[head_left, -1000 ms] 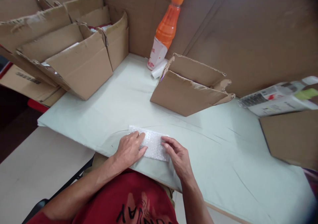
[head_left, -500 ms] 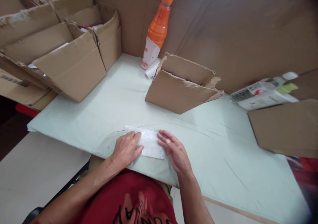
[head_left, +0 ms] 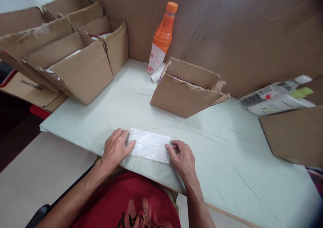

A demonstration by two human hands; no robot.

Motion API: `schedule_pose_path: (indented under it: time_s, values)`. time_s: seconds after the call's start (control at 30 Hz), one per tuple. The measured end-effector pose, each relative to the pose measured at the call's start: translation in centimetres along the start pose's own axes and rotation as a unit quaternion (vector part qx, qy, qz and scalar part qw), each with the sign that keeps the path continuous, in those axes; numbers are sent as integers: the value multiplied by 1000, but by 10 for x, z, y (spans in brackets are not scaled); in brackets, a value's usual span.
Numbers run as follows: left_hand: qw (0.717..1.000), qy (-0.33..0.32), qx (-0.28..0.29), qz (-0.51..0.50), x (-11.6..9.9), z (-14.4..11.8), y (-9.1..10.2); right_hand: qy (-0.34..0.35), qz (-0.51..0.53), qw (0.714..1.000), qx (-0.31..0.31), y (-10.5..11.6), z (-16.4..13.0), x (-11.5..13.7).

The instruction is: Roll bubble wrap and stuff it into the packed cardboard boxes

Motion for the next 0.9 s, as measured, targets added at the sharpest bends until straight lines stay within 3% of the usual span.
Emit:
schedule_pose_path:
  time_s: [0.23, 0.33, 0.43, 0.57, 0.63, 0.77, 0.9]
  values:
    - [999, -14, 3, -32, -11, 8, -9, -9, 61, 998, 6, -9, 1, 7]
    - [993, 33, 9, -115, -6, 7, -11, -43, 104, 994, 0, -7, -4, 1]
    - [970, 70, 23, -230, -1, 4, -12, -58, 157, 986, -12, -5, -9, -3]
    - [932, 65, 43, -355, 1, -3, -11, -56, 201, 978, -4, -1, -14, -10]
    - [929, 46, 53, -364, 0, -4, -10, -29, 193, 981, 16, 2, -17, -11]
    - [950, -18, 58, -305, -7, -3, -13, 46, 119, 988, 81, 1, -23, -5]
    - [955, -53, 56, -286, -17, 1, -20, 74, 74, 988, 114, -1, -22, 1]
Point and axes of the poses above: each hand's wrist, its own z-axis towards the middle knuckle, its own y-axis out of the back of the hand, x = y × z, the point moved 6 cm from there along z, towards the middle knuckle, and after that the axes turned 2 degrees about y, right-handed, at the moved point
